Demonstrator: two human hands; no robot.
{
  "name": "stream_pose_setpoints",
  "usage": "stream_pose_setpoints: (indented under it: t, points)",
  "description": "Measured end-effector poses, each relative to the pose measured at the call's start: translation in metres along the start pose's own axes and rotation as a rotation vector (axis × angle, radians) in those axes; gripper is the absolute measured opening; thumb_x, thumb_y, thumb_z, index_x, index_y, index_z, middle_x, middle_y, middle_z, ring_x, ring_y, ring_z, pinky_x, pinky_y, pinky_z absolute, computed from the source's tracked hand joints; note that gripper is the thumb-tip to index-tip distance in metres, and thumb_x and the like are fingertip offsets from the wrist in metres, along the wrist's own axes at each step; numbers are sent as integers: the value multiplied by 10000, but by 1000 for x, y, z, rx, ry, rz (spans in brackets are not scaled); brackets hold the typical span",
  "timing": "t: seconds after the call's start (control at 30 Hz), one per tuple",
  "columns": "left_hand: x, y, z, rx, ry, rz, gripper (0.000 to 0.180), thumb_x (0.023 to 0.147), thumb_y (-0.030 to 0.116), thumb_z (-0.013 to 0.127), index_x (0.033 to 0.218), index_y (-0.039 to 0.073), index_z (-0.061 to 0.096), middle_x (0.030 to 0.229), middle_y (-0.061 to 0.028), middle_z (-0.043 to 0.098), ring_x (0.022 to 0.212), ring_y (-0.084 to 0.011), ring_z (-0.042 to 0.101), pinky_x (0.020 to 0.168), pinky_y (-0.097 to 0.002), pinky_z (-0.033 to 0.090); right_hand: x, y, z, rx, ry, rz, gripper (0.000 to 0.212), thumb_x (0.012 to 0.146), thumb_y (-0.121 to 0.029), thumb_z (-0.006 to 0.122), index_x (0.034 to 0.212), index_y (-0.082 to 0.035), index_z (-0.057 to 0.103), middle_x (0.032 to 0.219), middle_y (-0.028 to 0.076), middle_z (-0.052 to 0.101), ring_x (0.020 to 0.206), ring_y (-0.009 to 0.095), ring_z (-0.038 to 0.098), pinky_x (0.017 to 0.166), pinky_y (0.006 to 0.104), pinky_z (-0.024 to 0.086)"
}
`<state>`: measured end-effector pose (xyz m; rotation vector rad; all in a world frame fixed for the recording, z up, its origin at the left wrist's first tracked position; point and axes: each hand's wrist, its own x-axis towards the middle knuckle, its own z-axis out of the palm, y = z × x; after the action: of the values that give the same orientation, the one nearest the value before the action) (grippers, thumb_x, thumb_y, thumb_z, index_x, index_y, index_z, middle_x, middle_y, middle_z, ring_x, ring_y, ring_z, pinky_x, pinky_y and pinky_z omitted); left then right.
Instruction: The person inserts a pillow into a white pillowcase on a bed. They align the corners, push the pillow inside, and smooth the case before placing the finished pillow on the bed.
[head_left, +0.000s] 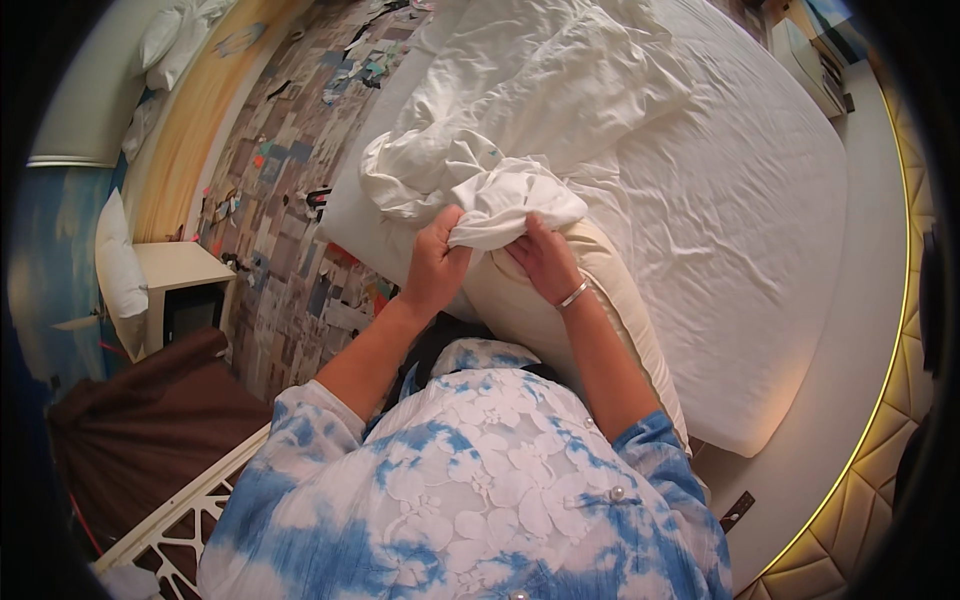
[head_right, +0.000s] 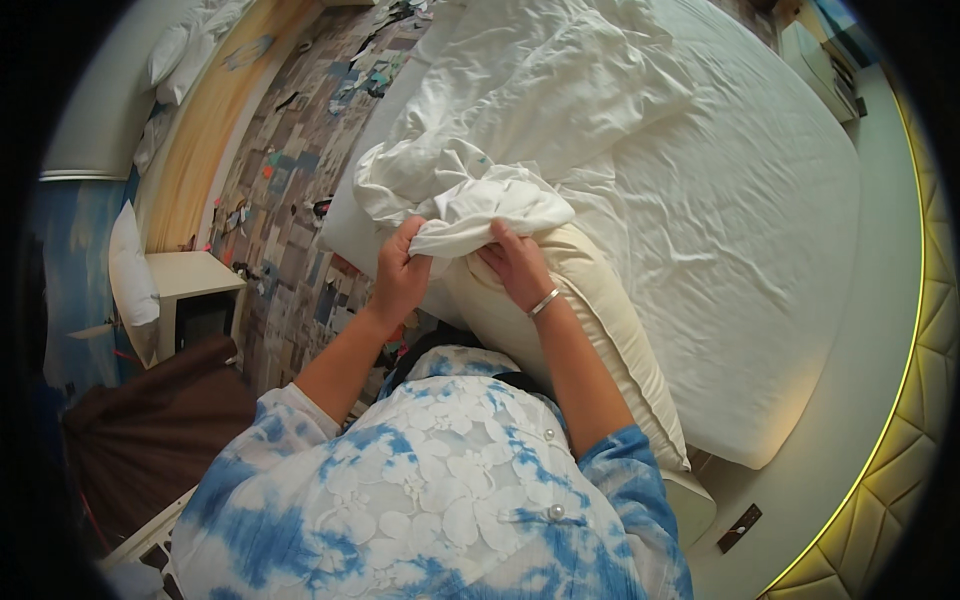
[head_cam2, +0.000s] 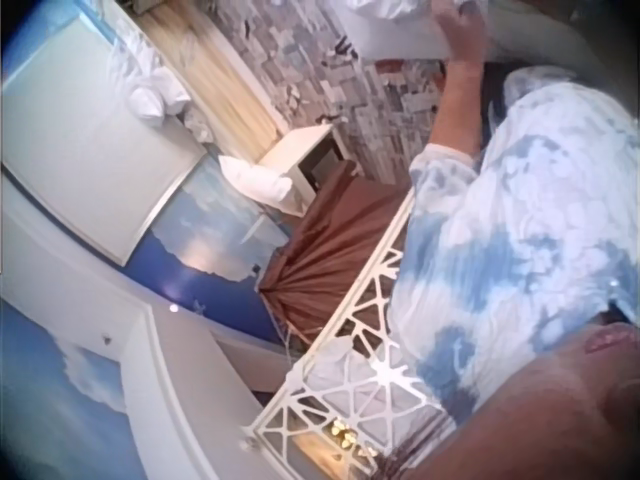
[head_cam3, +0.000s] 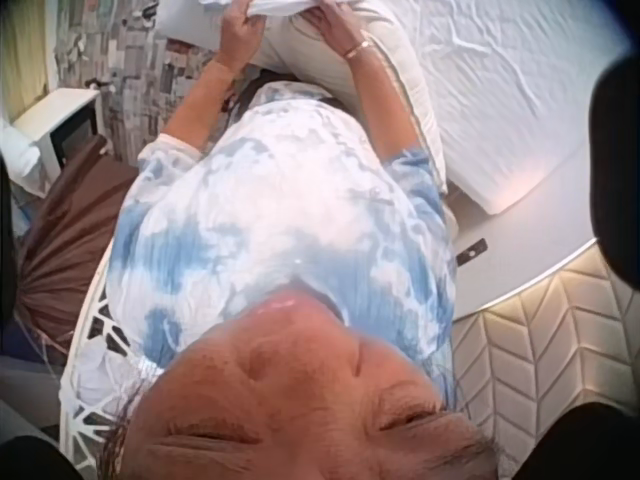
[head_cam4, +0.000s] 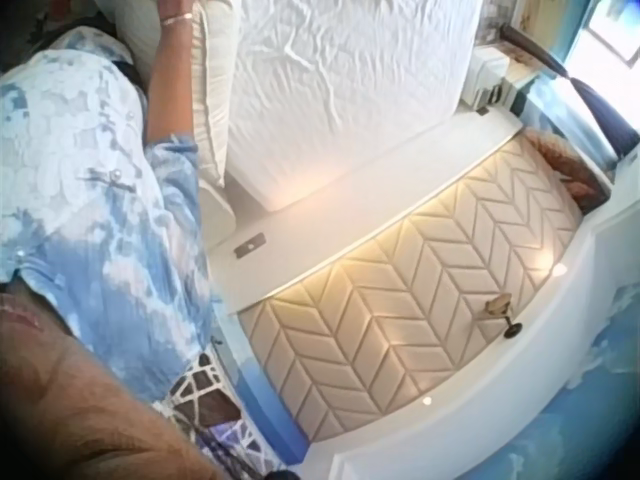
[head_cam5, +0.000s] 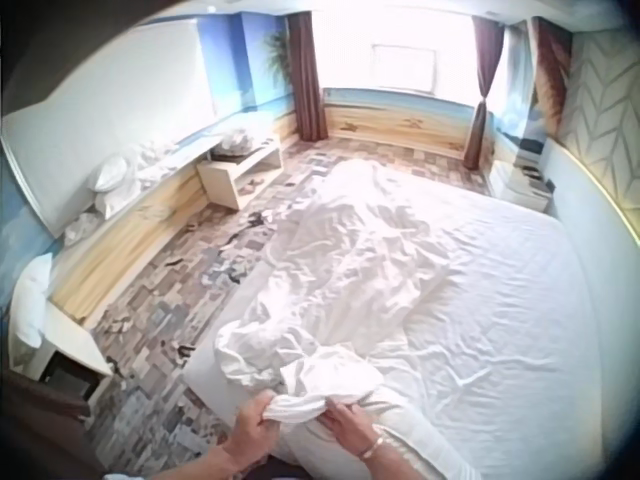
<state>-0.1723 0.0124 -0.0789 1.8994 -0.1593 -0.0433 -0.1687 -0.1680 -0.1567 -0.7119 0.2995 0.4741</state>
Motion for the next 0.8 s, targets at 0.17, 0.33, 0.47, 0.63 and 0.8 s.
stream_pose_setpoints:
  t: [0.17, 0.33, 0.47, 0.63, 0.8]
  points:
    - [15, 10, 9, 199, -60, 112, 189, 778, 121, 660, 911, 39, 553, 798, -173, 628, 760, -380, 622, 661, -398, 493, -5, -35, 26, 169, -98, 48, 654, 929, -575, 421, 1341, -67, 415, 1270, 92, 553, 1129, 237, 567, 956, 370, 480]
    - [22, 9, 62, 286, 131, 322, 327, 779, 119, 654, 1094, 57, 592, 828, -171, 650, 768, -372, 637, 660, -394, 513, 1, -39, -6, 202, -225, 214, 738, 883, -680, 388, 1300, -79, 476, 1195, 99, 599, 1023, 228, 618, 873, 390, 523]
    - [-15, 4, 89, 509, -243, 433, 441, 776, 156, 662, 1171, -10, 556, 761, -174, 639, 676, -351, 632, 623, -411, 515, -5, -58, -2, 315, -213, 165, 816, 854, -720, 387, 1310, -50, 477, 1236, 137, 581, 1082, 280, 588, 931, 428, 480]
    - [-38, -6, 82, 458, -411, 310, 538, 762, 120, 657, 1248, -25, 475, 735, -171, 631, 659, -353, 629, 601, -422, 516, -2, -48, -12, 287, -110, 67, 698, 902, -604, 438, 1322, -47, 469, 1255, 138, 570, 1112, 288, 572, 966, 444, 451]
    - [-46, -46, 52, 565, -250, 357, 469, 739, 54, 586, 1187, 16, 454, 842, -168, 594, 686, -353, 621, 628, -436, 513, 6, -36, -21, 397, -90, 119, 566, 914, -442, 504, 1294, -22, 491, 1267, 131, 568, 1110, 302, 572, 994, 451, 430]
